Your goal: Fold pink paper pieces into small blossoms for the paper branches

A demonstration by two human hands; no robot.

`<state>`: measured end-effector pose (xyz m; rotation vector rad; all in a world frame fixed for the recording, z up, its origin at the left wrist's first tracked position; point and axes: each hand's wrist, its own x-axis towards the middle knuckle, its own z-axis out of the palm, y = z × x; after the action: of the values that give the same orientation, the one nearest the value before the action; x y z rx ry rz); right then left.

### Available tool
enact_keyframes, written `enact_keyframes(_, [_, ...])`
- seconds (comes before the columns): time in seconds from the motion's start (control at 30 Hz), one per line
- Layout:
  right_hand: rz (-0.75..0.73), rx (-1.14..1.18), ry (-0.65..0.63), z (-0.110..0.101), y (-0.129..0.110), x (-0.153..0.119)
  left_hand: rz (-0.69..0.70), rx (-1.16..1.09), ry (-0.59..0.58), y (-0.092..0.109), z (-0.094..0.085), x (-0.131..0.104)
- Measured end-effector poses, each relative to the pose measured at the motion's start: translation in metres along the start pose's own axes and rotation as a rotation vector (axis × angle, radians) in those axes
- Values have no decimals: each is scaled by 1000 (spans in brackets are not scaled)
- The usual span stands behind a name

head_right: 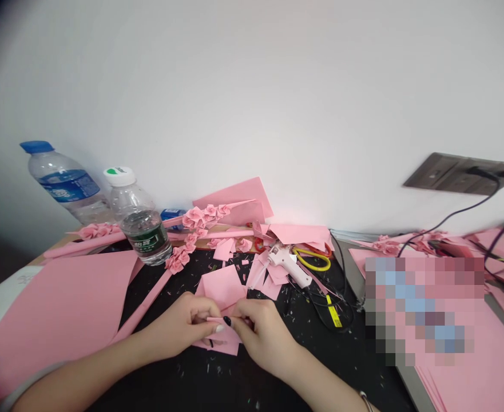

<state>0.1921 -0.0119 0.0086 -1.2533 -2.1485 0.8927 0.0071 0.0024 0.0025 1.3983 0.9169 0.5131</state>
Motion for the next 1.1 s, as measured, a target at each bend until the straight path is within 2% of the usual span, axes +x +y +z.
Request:
enact_keyframes(0.13, [90,-20,138,2,3,-1,-28,-137,-6,0,0,2])
enact_keyframes(0.3, [35,-15,220,0,4,-6,-36,-205,-11,3,0,2])
enact_keyframes(0.37, [47,-2,269,-3,5,-5,-38,-221,-18,2,-1,3])
enact_keyframes(0.47, [86,68,367,-8,7,-3,-14,-229,35,-1,-5,6])
enact_keyframes(0.53, [78,156,331,-9,7,-2,1,-233,63,-1,-7,8])
enact_keyframes(0.6, [73,185,198,-7,6,-2,15,-197,62,-1,-6,8])
enact_keyframes(0.7, [56,141,96,-2,3,-4,67,-10,84,3,-4,5])
enact_keyframes(0.87, [-23,89,42,-1,-2,-5,206,294,115,4,-3,1])
enact_keyframes(0.97, [-23,95,27,-2,-2,-4,192,305,152,2,-4,2])
enact_keyframes(1.1, [62,118,74,-1,0,-4,140,228,240,0,-5,4])
